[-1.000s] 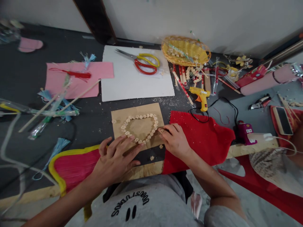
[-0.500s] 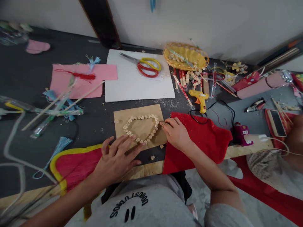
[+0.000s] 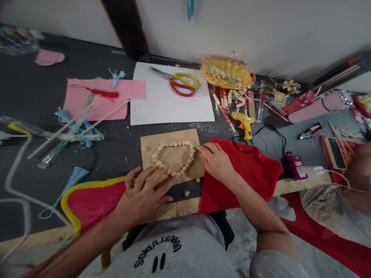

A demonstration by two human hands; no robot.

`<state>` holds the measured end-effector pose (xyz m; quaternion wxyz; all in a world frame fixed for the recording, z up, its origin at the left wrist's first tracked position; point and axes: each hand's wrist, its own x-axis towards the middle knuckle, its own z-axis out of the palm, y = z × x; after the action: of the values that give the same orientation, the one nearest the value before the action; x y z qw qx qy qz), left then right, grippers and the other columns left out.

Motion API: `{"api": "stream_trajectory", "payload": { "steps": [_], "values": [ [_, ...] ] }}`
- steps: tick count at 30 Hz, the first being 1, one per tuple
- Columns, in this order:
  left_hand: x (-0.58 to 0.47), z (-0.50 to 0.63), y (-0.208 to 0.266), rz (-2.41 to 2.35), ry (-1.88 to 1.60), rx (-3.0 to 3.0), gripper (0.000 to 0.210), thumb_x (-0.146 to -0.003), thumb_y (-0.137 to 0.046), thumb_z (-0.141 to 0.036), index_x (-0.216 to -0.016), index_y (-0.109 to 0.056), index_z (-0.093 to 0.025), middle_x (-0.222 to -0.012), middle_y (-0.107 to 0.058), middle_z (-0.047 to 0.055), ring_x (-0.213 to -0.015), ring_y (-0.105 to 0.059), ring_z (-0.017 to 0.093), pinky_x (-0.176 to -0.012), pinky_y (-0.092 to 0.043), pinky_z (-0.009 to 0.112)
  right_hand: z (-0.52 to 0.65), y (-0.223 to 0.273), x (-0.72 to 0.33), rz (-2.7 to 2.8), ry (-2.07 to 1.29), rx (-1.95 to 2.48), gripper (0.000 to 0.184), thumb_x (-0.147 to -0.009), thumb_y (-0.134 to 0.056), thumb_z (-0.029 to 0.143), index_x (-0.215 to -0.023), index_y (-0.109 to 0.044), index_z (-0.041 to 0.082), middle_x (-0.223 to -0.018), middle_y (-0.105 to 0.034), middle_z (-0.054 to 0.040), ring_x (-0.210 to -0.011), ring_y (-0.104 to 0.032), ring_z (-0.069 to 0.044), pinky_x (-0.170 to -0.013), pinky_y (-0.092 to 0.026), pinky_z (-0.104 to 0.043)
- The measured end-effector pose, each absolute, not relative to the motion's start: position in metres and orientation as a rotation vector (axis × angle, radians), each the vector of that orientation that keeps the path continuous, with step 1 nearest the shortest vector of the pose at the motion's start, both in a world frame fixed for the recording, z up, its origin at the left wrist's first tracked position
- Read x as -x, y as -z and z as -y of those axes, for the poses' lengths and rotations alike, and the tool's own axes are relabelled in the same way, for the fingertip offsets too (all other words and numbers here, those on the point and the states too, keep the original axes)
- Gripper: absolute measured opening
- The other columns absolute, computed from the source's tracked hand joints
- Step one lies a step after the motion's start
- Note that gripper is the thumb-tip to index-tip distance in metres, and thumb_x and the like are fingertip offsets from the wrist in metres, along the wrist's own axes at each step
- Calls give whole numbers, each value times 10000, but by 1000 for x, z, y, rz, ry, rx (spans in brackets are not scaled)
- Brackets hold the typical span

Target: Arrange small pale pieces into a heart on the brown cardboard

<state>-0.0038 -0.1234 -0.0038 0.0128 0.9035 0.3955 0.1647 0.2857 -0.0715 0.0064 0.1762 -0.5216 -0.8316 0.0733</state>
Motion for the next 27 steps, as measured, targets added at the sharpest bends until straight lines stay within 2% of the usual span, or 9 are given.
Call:
{"api": "stream_trajectory", "payload": {
  "steps": [6,17,27],
  "values": [
    [4,124,3,-1241,-518,-2816,593,-789,-796,-606,-1310,-673,-353,-1397,-626,80,-1330,-457,305,-1246,-143,531,66,-9,-281,2395,-231,1528,356,-1046,-444,240,-1300,-692,219,-1132,-696,-117,-1024,-648,-238,-916,-585,-395],
    [3,123,2,-1240,-503,-2821,584,-800,-784,-609,-1317,-670,-362,-1392,-626,80,-1328,-459,311,-1238,-151,534,66,-8,-280,2407,-234,1551,346,-1044,-436,245,-1228,-729,217,-1137,-700,-124,-1019,-654,-253,-901,-596,-410],
    [3,124,1,-1252,-525,-2799,564,-791,-796,-598,-1296,-683,-374,-1361,-637,69,-1307,-471,305,-1241,-153,521,56,-17,-286,2263,-359,1478,331,-1056,-428,281,-1245,-687,200,-1145,-681,-132,-1082,-647,-245,-960,-582,-412]
  ]
}}
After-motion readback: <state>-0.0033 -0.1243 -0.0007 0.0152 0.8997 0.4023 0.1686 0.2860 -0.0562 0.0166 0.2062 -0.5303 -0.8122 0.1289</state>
